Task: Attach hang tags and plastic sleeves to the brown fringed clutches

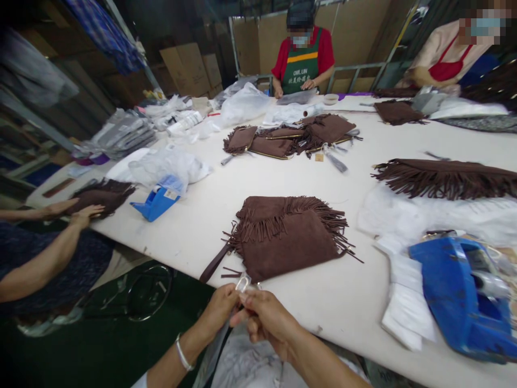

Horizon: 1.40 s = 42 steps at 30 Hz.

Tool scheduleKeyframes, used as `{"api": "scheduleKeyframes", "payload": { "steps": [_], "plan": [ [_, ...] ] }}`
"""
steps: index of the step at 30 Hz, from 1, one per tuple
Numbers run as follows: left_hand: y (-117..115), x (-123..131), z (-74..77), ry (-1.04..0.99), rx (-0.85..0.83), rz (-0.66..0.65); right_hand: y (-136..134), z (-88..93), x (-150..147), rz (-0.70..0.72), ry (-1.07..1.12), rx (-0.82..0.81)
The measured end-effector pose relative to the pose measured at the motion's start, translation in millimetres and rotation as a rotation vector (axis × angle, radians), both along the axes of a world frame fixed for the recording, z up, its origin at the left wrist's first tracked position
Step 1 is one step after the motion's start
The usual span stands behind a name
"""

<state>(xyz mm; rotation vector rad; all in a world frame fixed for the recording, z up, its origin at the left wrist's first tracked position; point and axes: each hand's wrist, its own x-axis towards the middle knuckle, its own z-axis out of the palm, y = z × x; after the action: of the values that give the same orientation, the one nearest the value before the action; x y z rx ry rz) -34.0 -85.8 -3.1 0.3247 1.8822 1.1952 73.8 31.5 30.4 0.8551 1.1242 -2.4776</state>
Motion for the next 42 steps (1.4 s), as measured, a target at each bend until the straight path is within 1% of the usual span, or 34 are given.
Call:
{"api": "scheduleKeyframes", "payload": {
  "steps": [1, 2, 3, 4, 6, 7, 8, 9, 10, 12, 14, 17, 19, 21, 22, 26, 28, 31, 34, 40, 42],
  "plan": [
    [-1.2, -0.7, -0.6, 0.019, -0.012, 0.01, 6.9, 2.8, 6.5, 0.035, 0.026, 0.106],
    [-2.5, -1.4, -0.7, -0.013, -0.012, 0.022, 15.8, 3.3, 12.6, 0.053, 0.031, 0.262],
    [-3.8, -2.2, -0.1, -0.103, 0.003, 0.045, 26.3, 1.3, 18.0, 0.055, 0.027, 0.471],
    [-4.9, -3.1, 1.1, -0.243, 0.026, 0.08, 37.6, -3.3, 22.4, 0.042, 0.023, 0.725],
    [-6.2, -4.6, 5.4, -0.558, 0.082, 0.166, 59.6, -18.6, 28.5, 0.021, 0.039, 1.266],
    [-6.1, -5.1, 8.1, -0.687, 0.111, 0.202, 68.4, -28.2, 30.4, 0.03, 0.06, 1.498],
    [-5.5, -5.3, 10.7, -0.78, 0.135, 0.23, 75.2, -38.1, 31.8, 0.058, 0.085, 1.683],
    [-4.2, -5.0, 13.0, -0.84, 0.158, 0.251, 79.5, -47.6, 32.8, 0.097, 0.108, 1.822],
    [-2.5, -4.2, 14.6, -0.875, 0.177, 0.259, 81.6, -56.0, 33.6, 0.142, 0.131, 1.92],
    [2.0, -1.0, 14.7, -0.892, 0.194, 0.25, 81.0, -67.9, 35.3, 0.195, 0.157, 2.042],
    [6.8, 3.7, 9.9, -0.794, 0.153, 0.189, 78.2, -73.1, 37.3, 0.204, 0.16, 2.1],
    [11.6, 9.7, -1.1, -0.551, 0.076, 0.087, 77.5, -72.6, 39.6, 0.189, 0.167, 2.109],
    [10.3, 10.3, -4.7, -0.446, 0.064, 0.082, 80.5, -70.4, 39.7, 0.188, 0.178, 2.097],
    [3.8, 7.8, -2.3, -0.441, 0.082, 0.1, 84.7, -68.4, 38.6, 0.192, 0.179, 2.07],
    [-1.5, 5.9, 0.9, -0.487, 0.09, 0.105, 86.7, -67.7, 37.7, 0.188, 0.172, 2.056],
    [-33.3, 2.1, 14.4, -0.804, 0.105, 0.095, 90.5, -66.1, 32.6, 0.161, 0.128, 2.018],
    [-51.3, 5.9, 16.7, -0.837, 0.108, 0.084, 90.4, -65.3, 31.0, 0.157, 0.129, 2.009],
    [-73.9, 16.6, 14.0, -0.723, 0.101, 0.071, 90.0, -63.7, 30.9, 0.16, 0.156, 1.993],
    [-86.3, 26.4, 8.4, -0.582, 0.087, 0.082, 89.8, -62.2, 31.9, 0.16, 0.159, 2.0],
    [-89.3, 41.5, 0.8, -0.367, 0.088, 0.086, 88.9, -60.6, 36.1, 0.133, 0.208, 2.027],
    [-87.8, 43.3, -0.9, -0.351, 0.073, 0.089, 90.1, -63.2, 35.9, 0.108, 0.229, 2.024]
  ]
}}
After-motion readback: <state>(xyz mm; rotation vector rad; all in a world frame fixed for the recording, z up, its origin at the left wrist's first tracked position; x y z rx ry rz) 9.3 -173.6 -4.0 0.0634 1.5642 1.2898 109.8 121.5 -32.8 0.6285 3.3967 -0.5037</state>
